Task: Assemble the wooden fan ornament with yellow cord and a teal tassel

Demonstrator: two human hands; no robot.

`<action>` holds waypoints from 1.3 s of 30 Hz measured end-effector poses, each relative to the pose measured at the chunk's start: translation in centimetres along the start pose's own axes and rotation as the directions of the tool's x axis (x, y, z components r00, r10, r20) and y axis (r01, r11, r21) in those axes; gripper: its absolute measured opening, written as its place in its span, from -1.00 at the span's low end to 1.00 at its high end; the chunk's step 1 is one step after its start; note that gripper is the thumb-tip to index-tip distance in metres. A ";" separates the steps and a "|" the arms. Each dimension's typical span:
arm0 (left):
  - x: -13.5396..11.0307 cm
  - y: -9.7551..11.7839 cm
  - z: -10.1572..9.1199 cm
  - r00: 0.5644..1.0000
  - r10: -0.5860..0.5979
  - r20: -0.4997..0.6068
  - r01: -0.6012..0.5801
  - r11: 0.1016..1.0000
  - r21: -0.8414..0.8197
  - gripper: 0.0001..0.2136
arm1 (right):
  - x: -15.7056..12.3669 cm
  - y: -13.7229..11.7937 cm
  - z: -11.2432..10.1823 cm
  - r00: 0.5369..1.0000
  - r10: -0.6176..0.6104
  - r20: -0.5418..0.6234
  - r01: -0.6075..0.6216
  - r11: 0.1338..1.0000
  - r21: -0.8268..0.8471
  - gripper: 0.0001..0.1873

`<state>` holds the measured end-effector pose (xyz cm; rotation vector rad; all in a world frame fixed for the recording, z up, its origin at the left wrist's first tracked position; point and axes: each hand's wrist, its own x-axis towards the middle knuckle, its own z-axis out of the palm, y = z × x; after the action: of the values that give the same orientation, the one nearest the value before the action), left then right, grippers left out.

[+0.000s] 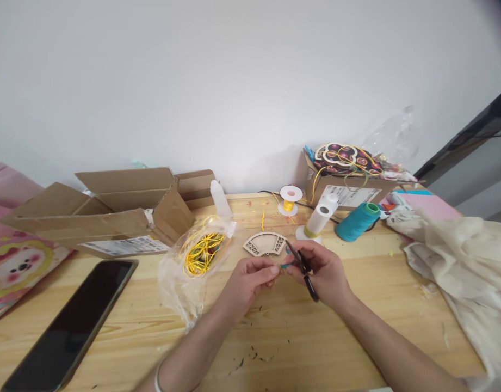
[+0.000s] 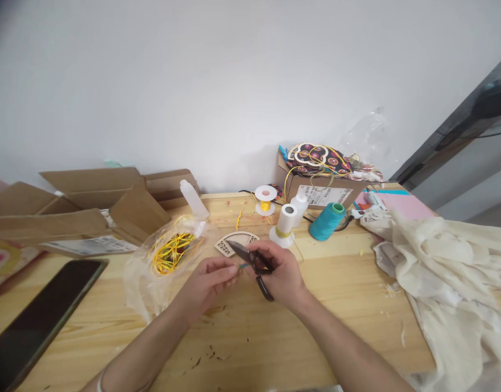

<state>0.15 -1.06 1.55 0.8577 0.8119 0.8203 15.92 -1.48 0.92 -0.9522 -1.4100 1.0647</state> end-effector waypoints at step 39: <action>0.6 1.1 -0.4 0.913 0.194 -0.359 -0.142 0.976 0.165 -0.86 | 0.3 -1.3 -1.0 0.983 0.091 0.162 -0.114 0.984 0.136 -0.61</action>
<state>-0.27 0.01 2.21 0.9141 1.1508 1.1124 16.87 -1.49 2.27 -0.8593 -1.3995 1.3242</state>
